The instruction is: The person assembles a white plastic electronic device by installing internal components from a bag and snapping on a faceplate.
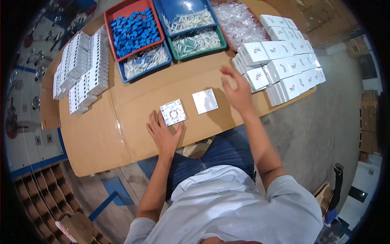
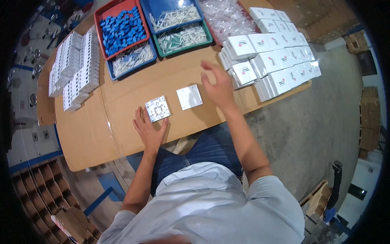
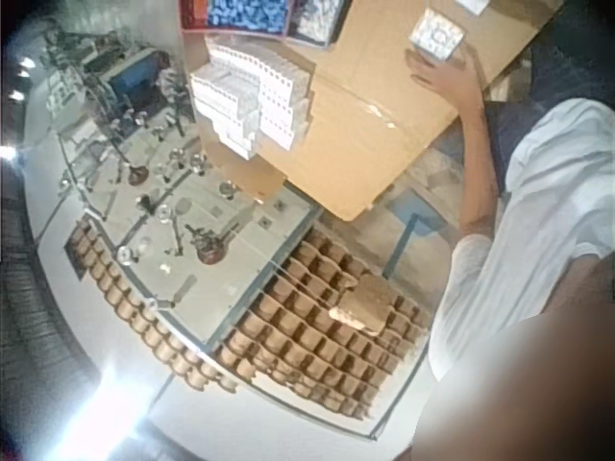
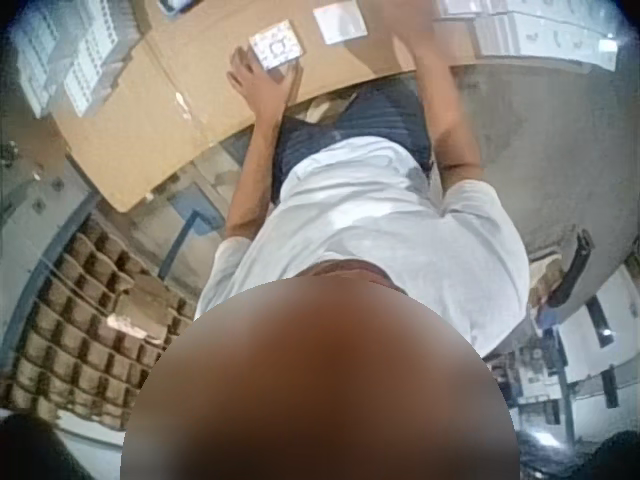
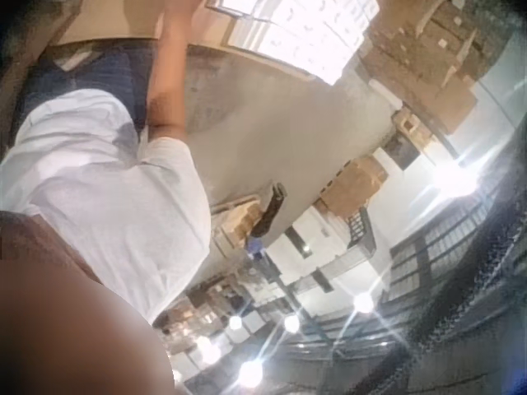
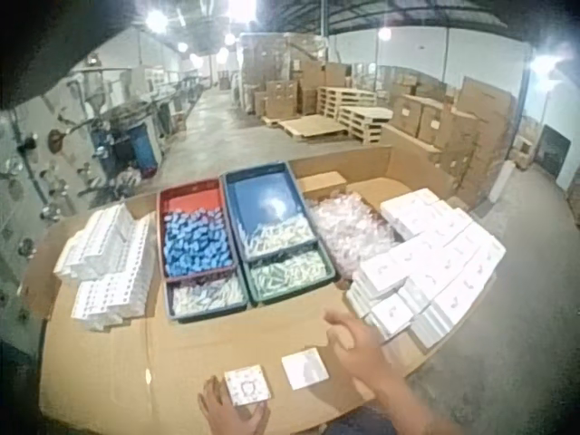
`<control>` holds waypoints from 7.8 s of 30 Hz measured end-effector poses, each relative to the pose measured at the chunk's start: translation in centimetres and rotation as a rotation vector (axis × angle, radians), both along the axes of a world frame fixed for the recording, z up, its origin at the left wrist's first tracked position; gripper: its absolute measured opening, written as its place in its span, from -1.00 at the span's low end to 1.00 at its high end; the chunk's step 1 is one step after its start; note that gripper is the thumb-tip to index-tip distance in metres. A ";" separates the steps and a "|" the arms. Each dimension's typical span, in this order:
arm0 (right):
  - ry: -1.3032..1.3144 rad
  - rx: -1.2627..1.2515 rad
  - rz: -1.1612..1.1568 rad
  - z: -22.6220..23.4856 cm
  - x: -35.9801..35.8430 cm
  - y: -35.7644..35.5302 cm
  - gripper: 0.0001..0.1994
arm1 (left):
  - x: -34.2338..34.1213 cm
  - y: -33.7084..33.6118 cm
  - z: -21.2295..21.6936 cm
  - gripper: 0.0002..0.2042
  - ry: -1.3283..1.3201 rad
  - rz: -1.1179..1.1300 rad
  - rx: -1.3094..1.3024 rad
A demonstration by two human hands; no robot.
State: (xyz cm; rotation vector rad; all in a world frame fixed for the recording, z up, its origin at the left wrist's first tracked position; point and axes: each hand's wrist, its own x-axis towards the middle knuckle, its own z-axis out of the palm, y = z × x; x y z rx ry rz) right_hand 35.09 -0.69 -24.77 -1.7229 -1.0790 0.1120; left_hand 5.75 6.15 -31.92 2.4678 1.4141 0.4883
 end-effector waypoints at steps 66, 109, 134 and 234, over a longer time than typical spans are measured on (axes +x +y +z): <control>-0.275 -0.547 -0.149 1.2 35.4 12.3 -0.59 | 0.1 0.2 0.6 -0.06 0.027 0.031 -0.034; 0.927 -0.132 0.312 0.9 -7.5 -2.0 -0.82 | 1.8 -1.9 5.7 -0.67 -0.949 0.040 -0.658; 1.031 -0.141 0.409 -0.1 -11.3 -2.1 -0.84 | -0.3 -2.5 7.5 -0.87 -0.929 0.123 -0.510; 0.393 -0.197 0.824 0.5 -11.5 -3.6 -0.64 | -3.3 -1.7 6.2 -0.65 -0.510 -0.389 -0.920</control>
